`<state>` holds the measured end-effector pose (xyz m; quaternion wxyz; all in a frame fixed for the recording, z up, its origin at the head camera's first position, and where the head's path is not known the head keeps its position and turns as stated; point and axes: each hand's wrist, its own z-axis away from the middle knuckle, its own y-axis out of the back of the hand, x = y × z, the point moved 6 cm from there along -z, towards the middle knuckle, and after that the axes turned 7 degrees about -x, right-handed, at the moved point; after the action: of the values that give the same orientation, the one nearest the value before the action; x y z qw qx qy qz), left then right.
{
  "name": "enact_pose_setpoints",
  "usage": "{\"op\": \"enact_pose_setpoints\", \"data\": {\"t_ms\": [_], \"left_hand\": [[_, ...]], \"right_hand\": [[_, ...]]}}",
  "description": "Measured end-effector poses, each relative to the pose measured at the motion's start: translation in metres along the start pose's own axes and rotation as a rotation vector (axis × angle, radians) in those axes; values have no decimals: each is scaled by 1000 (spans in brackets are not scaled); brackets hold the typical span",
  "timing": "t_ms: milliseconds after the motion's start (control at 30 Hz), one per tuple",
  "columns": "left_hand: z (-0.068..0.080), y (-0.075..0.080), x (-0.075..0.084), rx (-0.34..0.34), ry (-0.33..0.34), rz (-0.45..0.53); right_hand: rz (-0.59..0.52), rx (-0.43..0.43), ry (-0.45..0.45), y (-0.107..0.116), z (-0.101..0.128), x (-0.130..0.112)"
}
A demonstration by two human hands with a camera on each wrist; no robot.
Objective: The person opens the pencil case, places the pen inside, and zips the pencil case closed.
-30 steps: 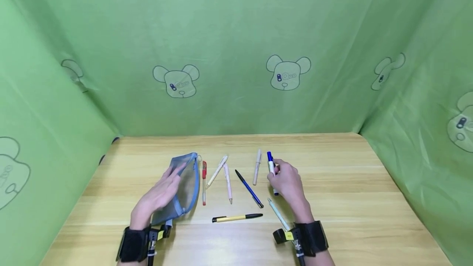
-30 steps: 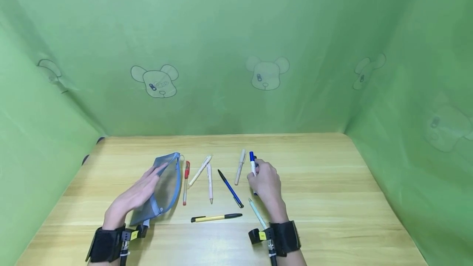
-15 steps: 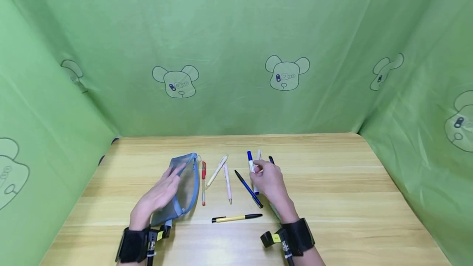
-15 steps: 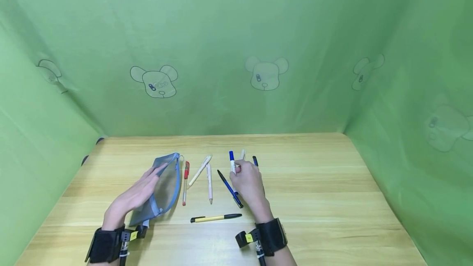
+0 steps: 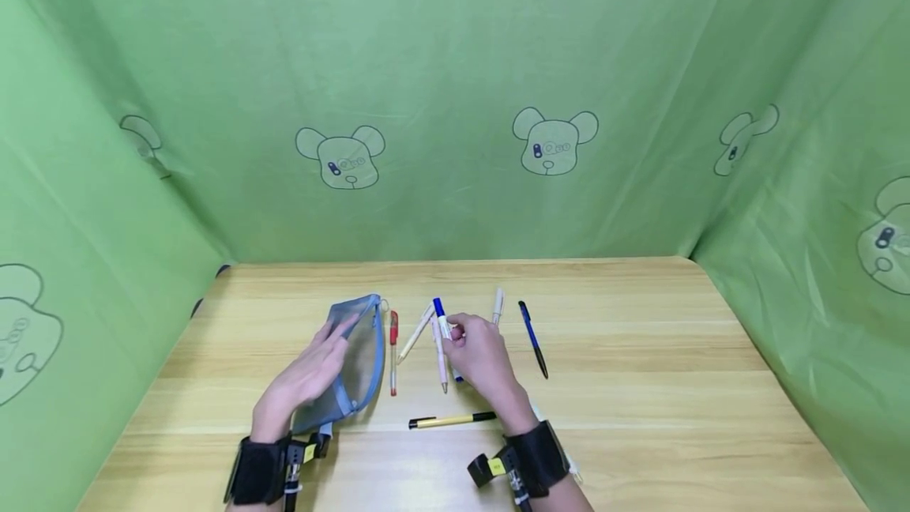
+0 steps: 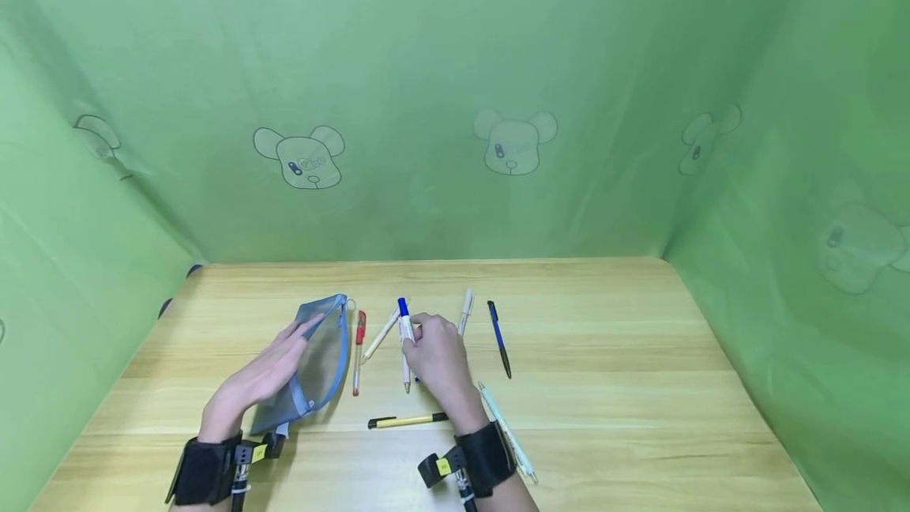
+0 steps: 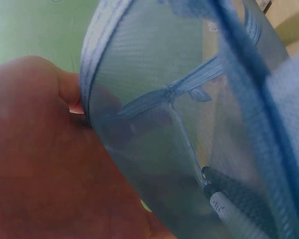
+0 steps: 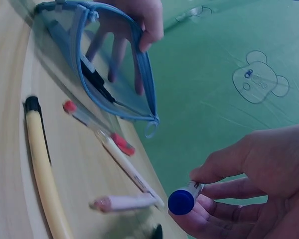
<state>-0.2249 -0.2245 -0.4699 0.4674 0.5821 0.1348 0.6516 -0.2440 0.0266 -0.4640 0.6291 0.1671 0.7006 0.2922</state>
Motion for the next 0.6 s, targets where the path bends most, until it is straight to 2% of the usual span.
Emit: {"op": "enact_pose_setpoints", "data": {"t_ms": [367, 600], "left_hand": [[1, 0, 1, 8, -13, -14], [0, 0, 1, 0, 0, -6]], "right_hand": [[14, -45, 14, -35, -3, -20], [32, -38, 68, -48, -4, -30]]}}
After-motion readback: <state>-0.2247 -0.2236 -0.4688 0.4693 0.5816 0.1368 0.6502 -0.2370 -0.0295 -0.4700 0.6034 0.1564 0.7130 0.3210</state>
